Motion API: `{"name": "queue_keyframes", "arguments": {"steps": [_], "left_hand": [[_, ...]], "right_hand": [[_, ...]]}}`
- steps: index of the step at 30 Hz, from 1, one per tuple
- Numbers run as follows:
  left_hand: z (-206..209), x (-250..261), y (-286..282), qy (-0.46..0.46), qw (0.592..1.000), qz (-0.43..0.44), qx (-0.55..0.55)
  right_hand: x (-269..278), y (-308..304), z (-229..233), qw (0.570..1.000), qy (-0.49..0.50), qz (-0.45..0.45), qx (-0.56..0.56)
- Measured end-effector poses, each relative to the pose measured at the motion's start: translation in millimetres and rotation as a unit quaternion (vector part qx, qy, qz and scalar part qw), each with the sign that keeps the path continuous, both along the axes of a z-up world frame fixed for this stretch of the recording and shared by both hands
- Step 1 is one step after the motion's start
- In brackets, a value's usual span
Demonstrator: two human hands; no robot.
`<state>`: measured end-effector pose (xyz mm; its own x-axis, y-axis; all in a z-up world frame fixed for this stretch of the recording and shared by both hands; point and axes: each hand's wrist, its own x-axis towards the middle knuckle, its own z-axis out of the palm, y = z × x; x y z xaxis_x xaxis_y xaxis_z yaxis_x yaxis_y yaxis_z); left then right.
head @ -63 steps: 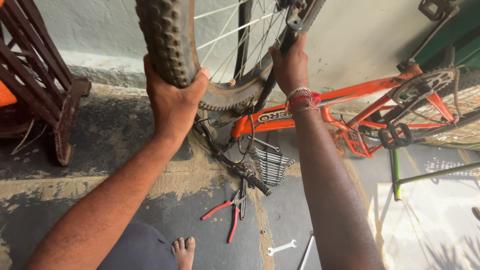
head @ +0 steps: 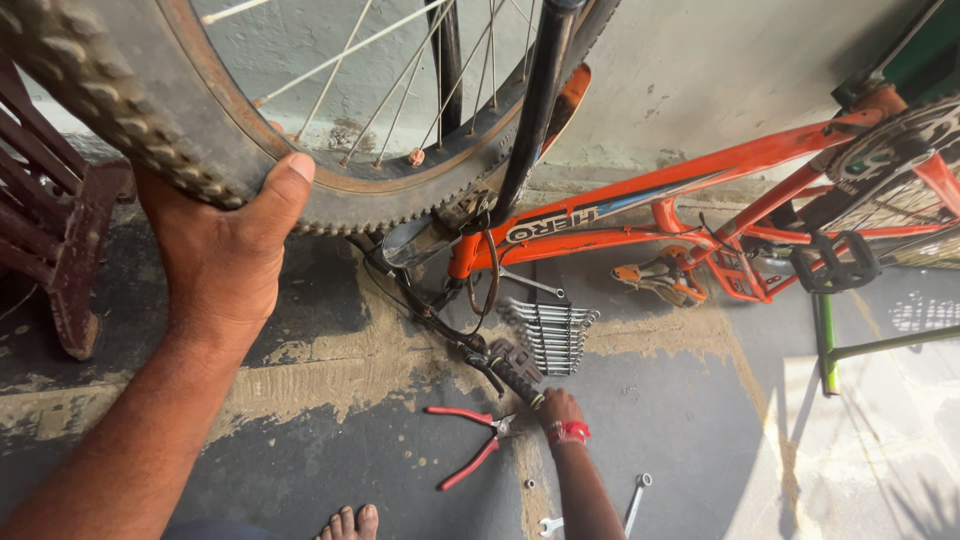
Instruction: The person removes a wheel from a bicycle, manipulates the axle and bearings by hand, and then reattaches the wheel to the bicycle frame using wrenches.
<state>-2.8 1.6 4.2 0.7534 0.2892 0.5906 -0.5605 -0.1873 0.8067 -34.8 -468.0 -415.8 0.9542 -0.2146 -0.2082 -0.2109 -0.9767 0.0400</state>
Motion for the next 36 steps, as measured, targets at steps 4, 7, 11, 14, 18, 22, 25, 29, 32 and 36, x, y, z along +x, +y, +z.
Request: {"name": "queue_keyframes", "arguments": {"steps": [4, 7, 11, 14, 18, 22, 25, 29, 32, 36], "left_hand": [[5, -2, 3, 0.008, 1.000, 0.007, 0.004], [-1, -2, 2, 0.003, 0.999, 0.005, 0.032], [-9, 1, 1, 0.002, 0.999, 0.023, 0.039], [-19, 0, -5, 0.004, 0.997, 0.055, 0.047], [-20, -4, -24, 0.029, 0.996, 0.085, 0.031], [-16, -24, -46, -0.007, 0.991, 0.121, 0.064], [-11, -46, -57, -0.034, 0.987, 0.135, 0.078], [1, -65, -70, -0.069, 0.991, 0.111, 0.041], [4, -74, -68, -0.071, 0.996, 0.062, 0.009], [7, -64, -54, -0.087, 0.994, -0.053, -0.044]], "right_hand": [[-40, -12, 9, 0.995, 0.100, -0.009, 0.027], [-77, -48, 26, 0.981, 0.183, -0.055, 0.018], [-62, -79, 55, 0.959, 0.251, -0.135, 0.010], [-33, -57, 65, 0.890, 0.098, -0.252, 0.368], [-4, 31, 48, 0.814, 0.053, -0.268, 0.513], [-2, 40, 24, 0.971, -0.050, -0.120, 0.198], [10, 23, 26, 0.971, -0.041, -0.092, 0.219], [35, 23, 99, 0.927, -0.256, 0.082, 0.263], [41, 55, 208, 0.883, -0.314, 0.129, 0.323], [39, 120, 350, 0.821, -0.404, 0.202, 0.349]]}}
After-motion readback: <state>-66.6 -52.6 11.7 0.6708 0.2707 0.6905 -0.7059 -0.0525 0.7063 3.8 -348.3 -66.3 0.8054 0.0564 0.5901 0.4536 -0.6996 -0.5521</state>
